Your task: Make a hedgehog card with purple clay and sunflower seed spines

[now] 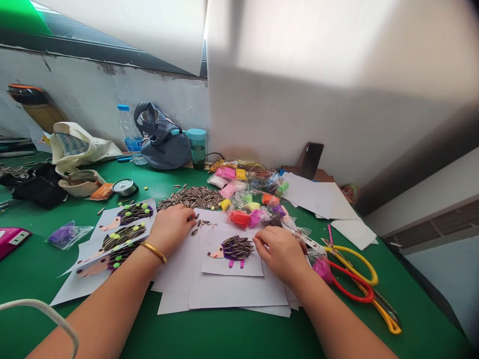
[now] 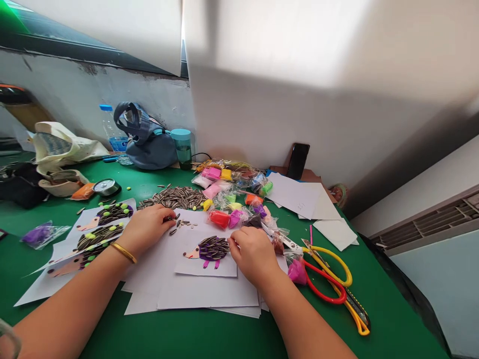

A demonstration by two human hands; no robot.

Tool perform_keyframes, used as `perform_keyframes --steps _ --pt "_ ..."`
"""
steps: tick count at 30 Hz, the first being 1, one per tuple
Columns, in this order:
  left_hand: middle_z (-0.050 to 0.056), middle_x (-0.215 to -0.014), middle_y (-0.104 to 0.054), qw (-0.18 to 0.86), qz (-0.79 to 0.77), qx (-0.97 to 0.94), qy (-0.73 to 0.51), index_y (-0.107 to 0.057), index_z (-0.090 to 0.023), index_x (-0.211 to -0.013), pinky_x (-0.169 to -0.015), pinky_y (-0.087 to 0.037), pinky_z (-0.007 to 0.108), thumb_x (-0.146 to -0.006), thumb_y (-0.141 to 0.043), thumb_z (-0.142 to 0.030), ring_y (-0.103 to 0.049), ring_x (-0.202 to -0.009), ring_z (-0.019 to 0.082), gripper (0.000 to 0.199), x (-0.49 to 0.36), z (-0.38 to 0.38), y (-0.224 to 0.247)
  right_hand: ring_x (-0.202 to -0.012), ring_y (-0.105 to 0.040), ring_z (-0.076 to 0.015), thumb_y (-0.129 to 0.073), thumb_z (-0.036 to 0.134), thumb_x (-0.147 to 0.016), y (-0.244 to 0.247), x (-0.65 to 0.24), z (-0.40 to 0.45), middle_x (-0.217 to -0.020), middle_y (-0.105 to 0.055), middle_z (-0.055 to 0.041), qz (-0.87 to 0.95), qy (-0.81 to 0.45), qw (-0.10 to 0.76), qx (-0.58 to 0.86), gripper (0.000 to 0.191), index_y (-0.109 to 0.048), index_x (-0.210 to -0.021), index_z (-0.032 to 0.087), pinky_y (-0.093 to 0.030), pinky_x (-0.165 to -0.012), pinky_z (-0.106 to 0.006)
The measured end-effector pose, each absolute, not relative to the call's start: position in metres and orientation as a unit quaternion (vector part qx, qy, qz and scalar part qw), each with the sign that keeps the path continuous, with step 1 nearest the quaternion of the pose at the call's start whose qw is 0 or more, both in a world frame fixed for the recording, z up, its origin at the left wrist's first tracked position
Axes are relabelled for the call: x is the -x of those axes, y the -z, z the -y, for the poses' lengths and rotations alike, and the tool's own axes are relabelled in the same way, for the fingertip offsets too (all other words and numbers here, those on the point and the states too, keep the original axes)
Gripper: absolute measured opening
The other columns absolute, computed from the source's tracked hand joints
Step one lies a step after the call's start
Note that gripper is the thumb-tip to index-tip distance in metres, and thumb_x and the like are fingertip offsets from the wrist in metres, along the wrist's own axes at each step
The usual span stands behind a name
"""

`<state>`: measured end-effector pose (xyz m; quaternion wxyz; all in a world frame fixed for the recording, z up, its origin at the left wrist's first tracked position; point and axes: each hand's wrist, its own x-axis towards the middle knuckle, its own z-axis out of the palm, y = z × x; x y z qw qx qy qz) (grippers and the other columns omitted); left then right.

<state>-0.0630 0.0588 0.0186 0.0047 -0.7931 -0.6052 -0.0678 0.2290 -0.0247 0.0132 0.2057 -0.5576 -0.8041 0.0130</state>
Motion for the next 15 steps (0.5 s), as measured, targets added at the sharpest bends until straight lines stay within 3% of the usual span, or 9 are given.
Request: perform_keyframes --steps 6,10,12,15 --pt "0.01 -0.087 -0.067 0.054 0.607 0.791 0.05 -0.068 -0.02 -0.081 -0.07 -0.039 0.037 -0.088 -0.045 -0.034 -0.063 -0.083 0.029 0.027 0.054 -0.059 -0.012 -0.073 -0.058 -0.0163 -0.052 0.023 -0.091 -0.013 -0.229 0.025 -0.076 -0.065 -0.0035 0.804 -0.015 0.208 0.557 0.02 -0.067 -0.078 0.019 -0.037 -0.068 -0.029" --pt "0.01 -0.086 -0.066 0.077 0.611 0.78 0.115 -0.064 -0.019 -0.082 -0.074 -0.039 0.038 -0.091 -0.04 -0.03 -0.061 -0.087 0.028 0.029 0.049 -0.057 -0.019 -0.075 -0.06 -0.0175 -0.052 0.022 -0.091 -0.014 -0.23 0.024 -0.078 -0.066 -0.0042 0.801 -0.014 0.227 0.554 0.018 -0.068 -0.082 0.02 -0.039 -0.069 -0.029" --pt "0.009 -0.086 -0.065 0.035 0.6 0.777 0.187 -0.061 -0.019 -0.084 -0.076 -0.04 0.036 -0.092 -0.039 -0.032 -0.06 -0.087 0.025 0.027 0.042 -0.05 -0.022 -0.079 -0.061 -0.0183 -0.051 0.021 -0.091 -0.014 -0.23 0.024 -0.084 -0.068 -0.0052 0.797 -0.021 0.256 0.547 0.017 -0.068 -0.09 0.02 -0.042 -0.072 -0.03" --pt "0.004 -0.084 -0.065 -0.172 0.546 0.758 0.313 -0.056 -0.02 -0.085 -0.07 -0.043 0.03 -0.091 -0.044 -0.035 -0.06 -0.079 0.019 0.02 0.021 -0.03 -0.023 -0.088 -0.063 -0.0195 -0.049 0.019 -0.092 -0.014 -0.228 0.027 -0.095 -0.07 -0.0068 0.794 -0.046 0.321 0.514 0.02 -0.066 -0.104 0.02 -0.046 -0.078 -0.032"
